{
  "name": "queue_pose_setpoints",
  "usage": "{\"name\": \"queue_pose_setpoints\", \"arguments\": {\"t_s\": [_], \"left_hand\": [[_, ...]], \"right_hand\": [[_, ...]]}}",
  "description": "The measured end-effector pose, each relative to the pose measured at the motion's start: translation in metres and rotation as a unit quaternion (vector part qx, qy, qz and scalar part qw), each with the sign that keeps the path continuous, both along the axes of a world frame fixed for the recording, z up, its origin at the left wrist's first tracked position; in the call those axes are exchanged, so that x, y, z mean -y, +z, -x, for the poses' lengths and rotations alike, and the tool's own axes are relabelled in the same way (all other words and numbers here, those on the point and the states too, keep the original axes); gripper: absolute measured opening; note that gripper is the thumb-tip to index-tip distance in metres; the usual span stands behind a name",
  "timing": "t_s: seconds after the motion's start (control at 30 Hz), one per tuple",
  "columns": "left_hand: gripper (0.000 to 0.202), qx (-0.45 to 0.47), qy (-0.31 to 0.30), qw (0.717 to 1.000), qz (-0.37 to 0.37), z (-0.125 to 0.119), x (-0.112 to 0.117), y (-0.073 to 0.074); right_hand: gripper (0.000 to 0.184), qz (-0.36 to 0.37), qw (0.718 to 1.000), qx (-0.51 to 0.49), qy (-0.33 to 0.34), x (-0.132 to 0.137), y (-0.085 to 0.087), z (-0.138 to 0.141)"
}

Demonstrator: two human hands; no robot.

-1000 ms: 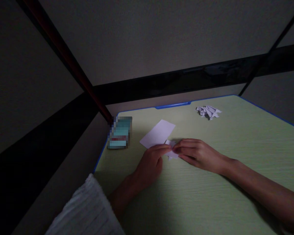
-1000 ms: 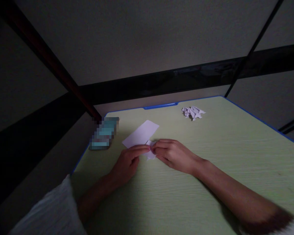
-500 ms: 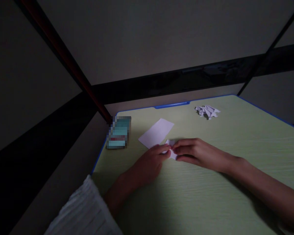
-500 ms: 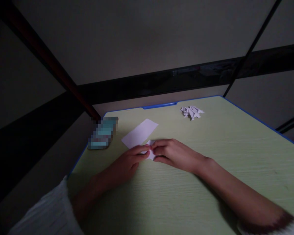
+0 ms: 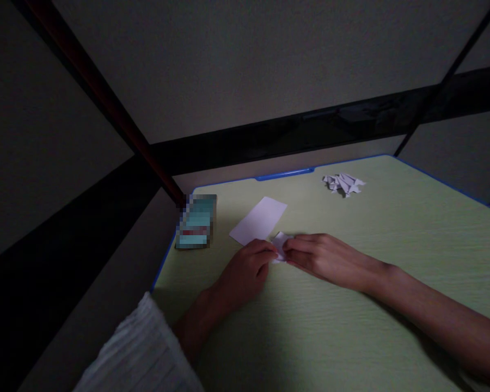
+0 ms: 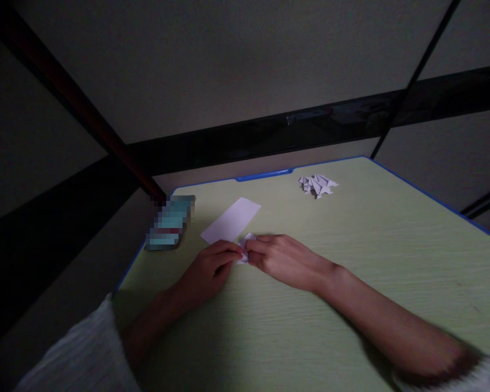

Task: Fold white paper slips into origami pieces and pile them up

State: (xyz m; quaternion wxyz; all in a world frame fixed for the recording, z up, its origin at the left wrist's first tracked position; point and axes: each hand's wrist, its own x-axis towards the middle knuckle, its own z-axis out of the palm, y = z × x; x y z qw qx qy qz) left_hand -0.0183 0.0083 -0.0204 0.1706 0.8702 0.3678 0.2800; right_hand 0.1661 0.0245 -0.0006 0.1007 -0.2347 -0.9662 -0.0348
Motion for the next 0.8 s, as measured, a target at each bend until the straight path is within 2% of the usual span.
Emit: {"name": "queue_pose_setpoints", "arguments": {"t_s": [0.17, 0.43, 0.6, 0.8], "left_hand": [[0.021, 0.026, 0.037, 0.998, 0.039, -0.005, 0.0, 0.004], [0.008, 0.026, 0.064, 0.994, 0.082, -0.007, 0.001, 0.008], [0.009, 0.028, 0.077, 0.992, 0.091, -0.01, -0.002, 0.008], [0.011, 0.019, 0.079, 0.991, 0.104, -0.011, -0.006, 0.009]], "right_hand": [[0.019, 0.113, 0.989, -0.077, -0.055, 0.002, 0.002, 0.001], [0.015, 0.178, 0.967, -0.158, -0.094, 0.003, 0.0, 0.004], [0.018, 0.265, 0.934, -0.2, -0.131, 0.002, -0.003, 0.007], [0.015, 0.309, 0.919, -0.189, -0.156, -0.003, -0.003, 0.007]]}}
